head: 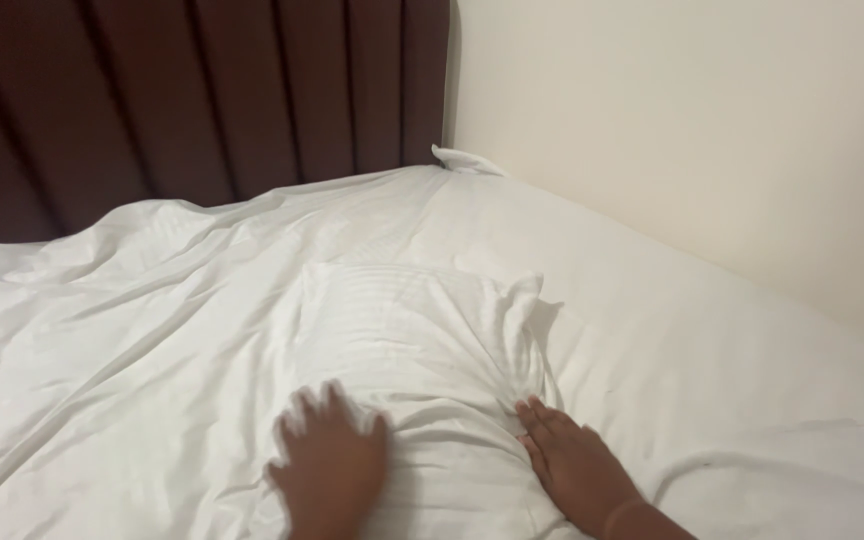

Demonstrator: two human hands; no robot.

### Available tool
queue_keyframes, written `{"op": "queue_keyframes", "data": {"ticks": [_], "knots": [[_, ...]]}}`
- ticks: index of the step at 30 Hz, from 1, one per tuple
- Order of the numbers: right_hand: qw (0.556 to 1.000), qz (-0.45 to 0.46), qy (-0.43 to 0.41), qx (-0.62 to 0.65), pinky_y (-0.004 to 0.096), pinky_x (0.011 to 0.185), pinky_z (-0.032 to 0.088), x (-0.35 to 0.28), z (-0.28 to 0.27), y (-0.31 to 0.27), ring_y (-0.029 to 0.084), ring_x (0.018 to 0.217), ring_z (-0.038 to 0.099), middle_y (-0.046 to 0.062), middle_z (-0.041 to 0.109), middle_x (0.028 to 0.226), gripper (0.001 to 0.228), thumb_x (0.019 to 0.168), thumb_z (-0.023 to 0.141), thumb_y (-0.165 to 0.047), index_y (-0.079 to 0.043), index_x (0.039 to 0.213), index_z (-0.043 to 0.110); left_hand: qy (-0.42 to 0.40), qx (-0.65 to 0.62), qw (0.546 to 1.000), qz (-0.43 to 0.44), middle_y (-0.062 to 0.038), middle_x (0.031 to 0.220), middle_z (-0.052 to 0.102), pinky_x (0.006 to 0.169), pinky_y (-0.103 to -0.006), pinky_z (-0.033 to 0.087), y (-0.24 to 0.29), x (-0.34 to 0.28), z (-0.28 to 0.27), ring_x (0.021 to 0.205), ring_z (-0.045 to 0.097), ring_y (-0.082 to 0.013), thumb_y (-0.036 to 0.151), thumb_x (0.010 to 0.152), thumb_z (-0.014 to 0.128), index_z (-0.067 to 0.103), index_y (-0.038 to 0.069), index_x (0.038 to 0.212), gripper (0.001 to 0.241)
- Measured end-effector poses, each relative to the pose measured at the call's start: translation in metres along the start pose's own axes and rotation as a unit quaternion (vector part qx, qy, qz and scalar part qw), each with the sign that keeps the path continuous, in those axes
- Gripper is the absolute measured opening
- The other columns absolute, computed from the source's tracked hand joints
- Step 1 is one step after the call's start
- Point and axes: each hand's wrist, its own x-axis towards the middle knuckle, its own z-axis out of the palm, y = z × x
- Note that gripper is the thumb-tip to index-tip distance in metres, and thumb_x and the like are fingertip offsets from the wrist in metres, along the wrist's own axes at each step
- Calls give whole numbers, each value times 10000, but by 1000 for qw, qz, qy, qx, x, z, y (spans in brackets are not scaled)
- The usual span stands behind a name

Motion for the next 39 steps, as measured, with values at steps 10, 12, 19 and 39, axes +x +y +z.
{"op": "queue_keyframes", "data": {"ticks": [10,12,19,39], "knots": [[957,11,-109,268,326,1207,355,-60,-41,-17,177,1473,453,36,517,1557,575,985,586,-265,-172,1544,492,56,52,872,484,-74,1505,552,1076,-851,111,1,-83,108,1428,405,-365,351,956,649,687,244,1321,383],[957,23,-126,259,336,1222,319,-75,-53,-28,169,1499,399,13,473,1581,602,971,637,-301,-204,1550,501,-49,77,891,445,-107,1528,512,1062,-833,130,33,-101,43,1452,375,-406,323,890,672,655,184,1348,479],[963,-237,112,59,500,1163,308,-69,23,-28,340,1446,405,193,439,1556,610,940,660,-203,49,1454,449,258,93,833,481,-188,1214,701,794,-657,536,34,-114,51,1098,670,-413,240,817,649,711,21,1181,429],[946,131,141,260,406,873,562,-84,-17,-3,344,1060,716,183,756,1096,503,804,627,29,-134,1280,634,211,14,791,574,-139,1521,568,1155,-750,186,35,-144,64,1428,467,-405,376,779,665,531,168,1475,739]]}}
